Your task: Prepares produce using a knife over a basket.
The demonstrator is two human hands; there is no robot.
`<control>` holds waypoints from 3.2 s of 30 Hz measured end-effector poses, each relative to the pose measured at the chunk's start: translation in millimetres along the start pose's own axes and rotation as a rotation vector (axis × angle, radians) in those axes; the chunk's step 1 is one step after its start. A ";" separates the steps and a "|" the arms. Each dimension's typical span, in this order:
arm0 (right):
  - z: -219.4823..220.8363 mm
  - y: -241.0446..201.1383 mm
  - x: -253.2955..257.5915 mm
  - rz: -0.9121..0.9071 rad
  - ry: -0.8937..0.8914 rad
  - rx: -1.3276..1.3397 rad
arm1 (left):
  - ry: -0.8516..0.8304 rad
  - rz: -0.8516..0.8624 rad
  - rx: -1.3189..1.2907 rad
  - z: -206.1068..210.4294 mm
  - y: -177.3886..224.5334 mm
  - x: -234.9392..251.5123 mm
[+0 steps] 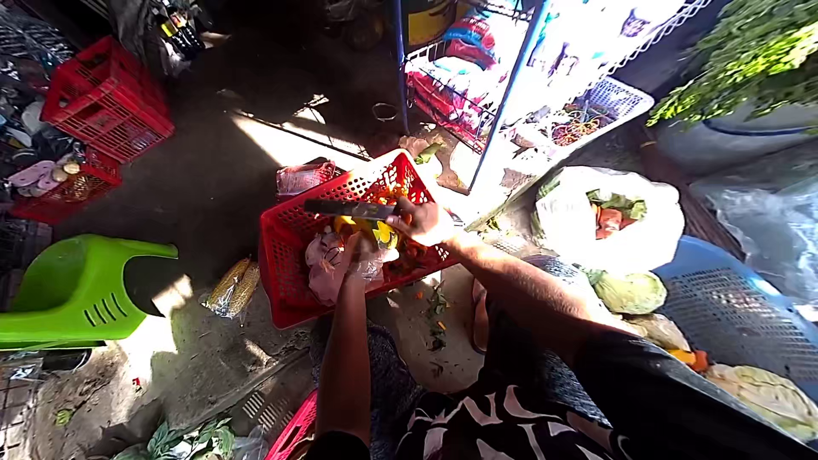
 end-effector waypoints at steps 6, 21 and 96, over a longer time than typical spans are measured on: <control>-10.5 -40.1 -16.0 -0.171 -0.043 0.049 | -0.019 0.029 -0.210 -1.7 -6.6 9.9; -35.9 -0.8 3.8 0.316 -0.005 0.472 | 0.049 0.160 -0.419 -18.8 -12.6 19.8; 8.1 -21.5 18.8 0.124 -0.252 0.100 | 0.169 0.071 0.508 -12.8 8.6 -0.6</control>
Point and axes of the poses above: each hand's wrist, its own x-axis towards the middle knuckle, its own z-axis out of the palm, y = z × x, the point moved 6 cm from there along x, towards the middle knuckle, and after that the axes turned 7 degrees about -x, right-handed, at the moved point
